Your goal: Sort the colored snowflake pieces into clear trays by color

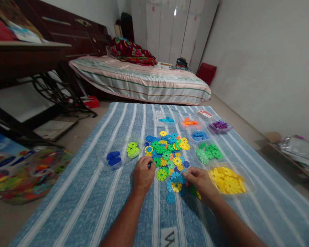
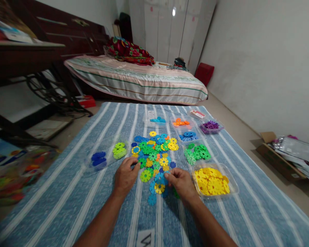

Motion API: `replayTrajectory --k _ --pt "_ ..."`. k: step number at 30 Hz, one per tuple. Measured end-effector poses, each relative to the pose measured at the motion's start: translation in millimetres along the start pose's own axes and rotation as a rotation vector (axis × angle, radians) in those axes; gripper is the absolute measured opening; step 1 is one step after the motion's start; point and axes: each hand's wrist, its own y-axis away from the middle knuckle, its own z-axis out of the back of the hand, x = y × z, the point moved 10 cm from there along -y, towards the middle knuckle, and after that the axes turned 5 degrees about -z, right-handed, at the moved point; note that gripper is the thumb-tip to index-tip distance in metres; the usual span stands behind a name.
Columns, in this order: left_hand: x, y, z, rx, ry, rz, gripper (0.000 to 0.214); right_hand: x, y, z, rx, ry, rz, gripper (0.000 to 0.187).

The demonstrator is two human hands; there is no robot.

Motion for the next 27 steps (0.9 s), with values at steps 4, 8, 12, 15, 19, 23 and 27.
replayTrajectory --k 4,8,12,15,19,23,27 --pt "1 1 0.9 -0.011 0.004 -0.002 0.007 21 -19 -9 0.038 0.053 0.021 0.046" --pt "1 1 1.5 -0.010 0.004 -0.002 0.007 72 -66 -6 -0.077 0.118 0.071 0.044" --pt "2 3 2.2 -0.008 0.006 0.000 0.008 144 -131 -9 -0.160 0.125 0.143 0.038" --pt "2 4 2.6 -0.014 0.012 0.005 0.008 185 -168 -10 -0.236 0.145 0.187 0.031" --pt "1 5 1.7 -0.020 0.024 -0.001 0.008 190 -179 -17 -0.263 0.281 0.211 0.021" --pt "-1 5 -0.5 -0.008 0.011 0.004 0.007 156 -145 -30 -0.100 0.505 0.213 0.014" --pt "-1 3 -3.2 0.013 0.009 0.004 0.007 115 -81 -37 0.114 0.761 0.232 0.014"
